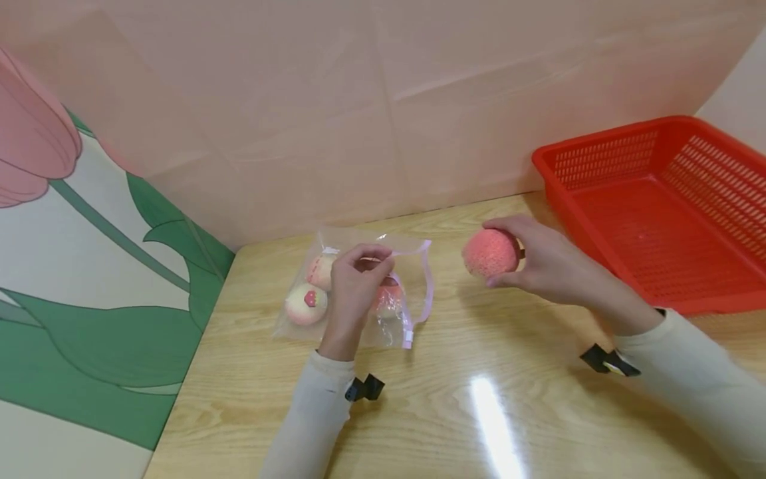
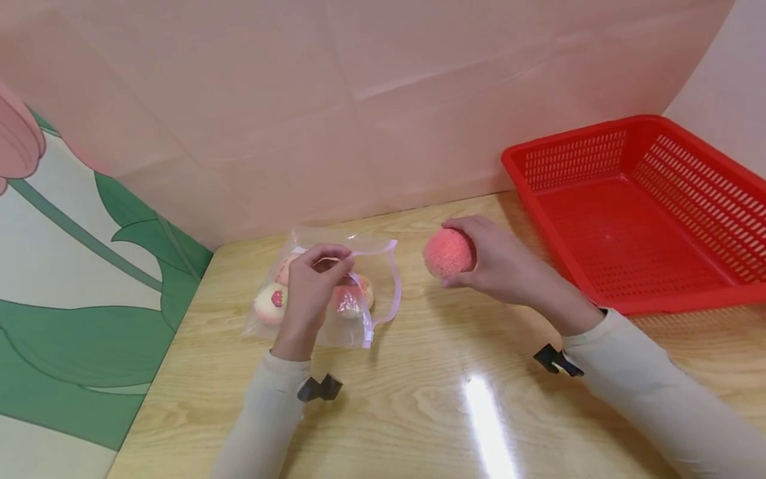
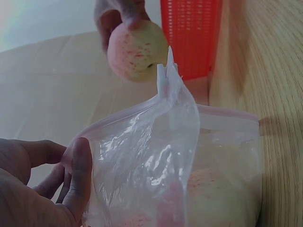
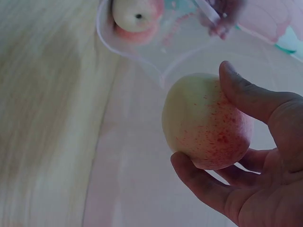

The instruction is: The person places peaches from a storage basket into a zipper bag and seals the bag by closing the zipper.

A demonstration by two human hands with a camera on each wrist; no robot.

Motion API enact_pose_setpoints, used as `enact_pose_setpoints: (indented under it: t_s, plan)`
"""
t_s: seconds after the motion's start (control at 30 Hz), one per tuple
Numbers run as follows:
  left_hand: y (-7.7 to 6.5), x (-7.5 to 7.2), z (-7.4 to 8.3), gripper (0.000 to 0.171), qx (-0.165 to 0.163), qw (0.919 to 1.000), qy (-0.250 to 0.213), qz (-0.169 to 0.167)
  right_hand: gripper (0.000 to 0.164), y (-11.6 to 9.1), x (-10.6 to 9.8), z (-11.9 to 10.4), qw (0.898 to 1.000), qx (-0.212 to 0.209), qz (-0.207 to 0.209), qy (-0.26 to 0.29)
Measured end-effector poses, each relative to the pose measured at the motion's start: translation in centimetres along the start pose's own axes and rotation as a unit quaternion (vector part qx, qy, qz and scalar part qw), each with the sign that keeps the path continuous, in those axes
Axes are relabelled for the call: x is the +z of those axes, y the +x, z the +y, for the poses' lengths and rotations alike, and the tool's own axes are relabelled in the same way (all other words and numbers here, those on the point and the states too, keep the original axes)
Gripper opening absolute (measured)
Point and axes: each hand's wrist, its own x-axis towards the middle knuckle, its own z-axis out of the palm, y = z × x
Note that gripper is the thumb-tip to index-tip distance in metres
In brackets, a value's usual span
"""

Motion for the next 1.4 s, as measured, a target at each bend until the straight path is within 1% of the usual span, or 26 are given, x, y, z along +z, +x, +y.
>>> enact_pose_setpoints:
  t_s: [0.07, 0.2, 0.4, 0.6, 0.83, 1.03, 1.17, 1.27, 1.4]
  plan:
    - [0.0, 0.0, 0.0, 0.013, -0.002, 1.0000, 0.004, 0.001, 0.086, 0.1, 0.6, -0.2, 1.000, -0.017, -0.001, -0.002]
    - [0.0, -0.1, 0.0, 0.015, -0.010, 0.9999, 0.004, 0.001, 0.085, 0.4, 1.5, -0.5, 1.000, -0.029, -0.006, -0.002]
    - [0.0, 0.0, 0.2, 0.015, -0.014, 0.9999, -0.003, 0.000, 0.080, 0.5, 2.8, -0.8, 1.000, -0.029, -0.009, -0.001]
    - [0.0, 0.0, 0.4, 0.015, -0.012, 0.9999, -0.009, -0.001, 0.077, 0.9, 4.1, -1.1, 0.999, -0.024, -0.018, 0.014]
    - [0.0, 0.0, 0.4, 0.016, -0.006, 0.9999, -0.011, 0.000, 0.076, 1.5, 6.1, -1.5, 0.999, -0.027, -0.027, 0.033]
    - [0.0, 0.1, 0.4, 0.016, -0.007, 0.9999, -0.011, 0.000, 0.074, 2.0, 7.9, -2.0, 0.999, -0.010, -0.015, 0.044]
    - [-0.1, 0.1, 0.3, 0.015, -0.006, 0.9999, -0.008, 0.003, 0.078, 2.5, 8.9, -2.4, 0.999, 0.006, -0.014, 0.048]
    - [0.0, 0.1, 0.3, 0.014, -0.004, 1.0000, -0.005, 0.007, 0.080, 2.8, 9.6, -2.7, 0.999, 0.019, -0.011, 0.041]
    - [0.0, 0.2, 0.3, 0.014, -0.001, 1.0000, 0.001, 0.009, 0.080, 3.1, 10.4, -3.0, 0.999, 0.037, 0.004, 0.024]
